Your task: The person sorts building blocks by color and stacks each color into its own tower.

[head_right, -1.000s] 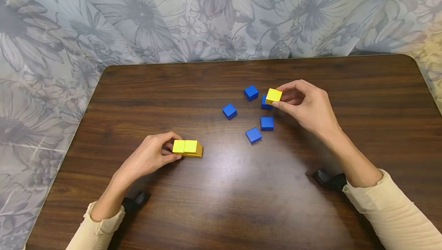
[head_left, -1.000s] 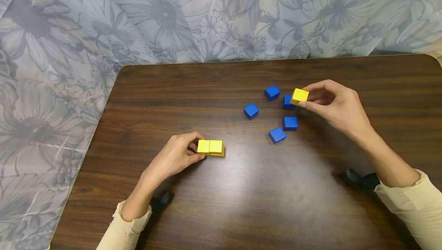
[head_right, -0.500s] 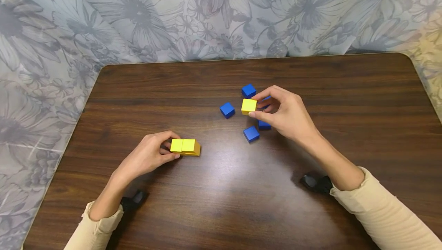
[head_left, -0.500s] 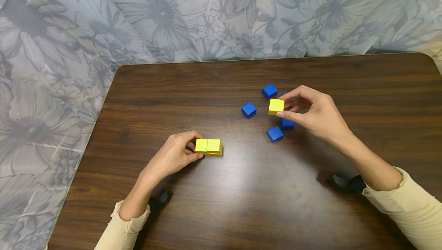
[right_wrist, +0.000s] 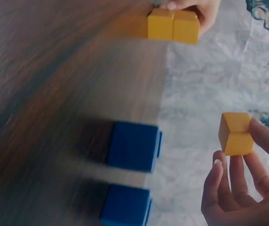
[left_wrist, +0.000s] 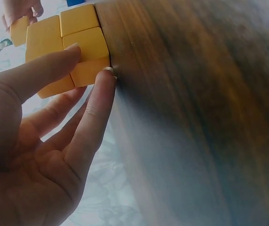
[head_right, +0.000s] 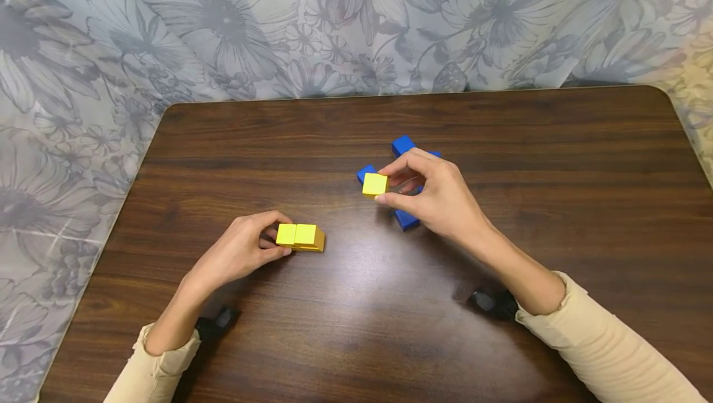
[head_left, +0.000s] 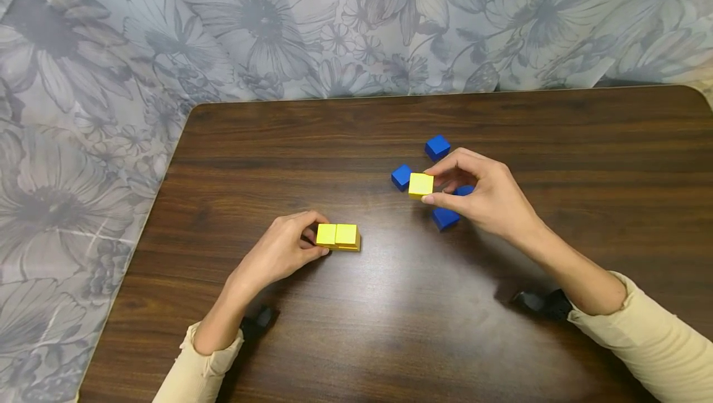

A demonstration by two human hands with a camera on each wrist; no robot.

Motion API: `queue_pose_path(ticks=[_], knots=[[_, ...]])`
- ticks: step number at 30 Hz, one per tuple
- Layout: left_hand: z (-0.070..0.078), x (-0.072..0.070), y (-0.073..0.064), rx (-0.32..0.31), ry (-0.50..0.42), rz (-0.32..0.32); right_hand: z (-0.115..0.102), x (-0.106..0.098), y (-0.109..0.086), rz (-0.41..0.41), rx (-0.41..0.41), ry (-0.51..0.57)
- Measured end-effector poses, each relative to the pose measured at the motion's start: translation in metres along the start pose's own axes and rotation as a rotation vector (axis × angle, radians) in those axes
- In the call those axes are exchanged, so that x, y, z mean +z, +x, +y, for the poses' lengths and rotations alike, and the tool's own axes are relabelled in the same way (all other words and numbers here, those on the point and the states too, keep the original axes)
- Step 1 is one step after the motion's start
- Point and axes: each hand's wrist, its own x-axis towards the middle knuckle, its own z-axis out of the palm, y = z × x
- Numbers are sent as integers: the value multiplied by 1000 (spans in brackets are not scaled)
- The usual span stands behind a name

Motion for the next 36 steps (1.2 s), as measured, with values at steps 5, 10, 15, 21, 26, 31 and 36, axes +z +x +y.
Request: queue_pose_path(ticks=[5, 10, 15, 21, 26, 31, 36], knots=[[0, 0, 1, 6, 10, -12, -7, 10, -1, -21, 28, 8], [0, 1, 1, 2, 1, -16, -12, 21, 0, -36, 63, 61], [-2, 1, 0, 3, -14, -16, -14, 35, 2, -46, 48, 114], [-3, 1, -1, 15, -17, -1, -19, 48, 2, -84, 42, 145], [-3, 0, 0, 23, -26, 1, -24, 56, 3, -115, 49, 137], [-4, 0, 0, 28, -35, 3, -28, 64, 6, -140, 70, 135], [-3, -1, 0, 29, -40, -2, -32, 71, 7, -148, 97, 140]])
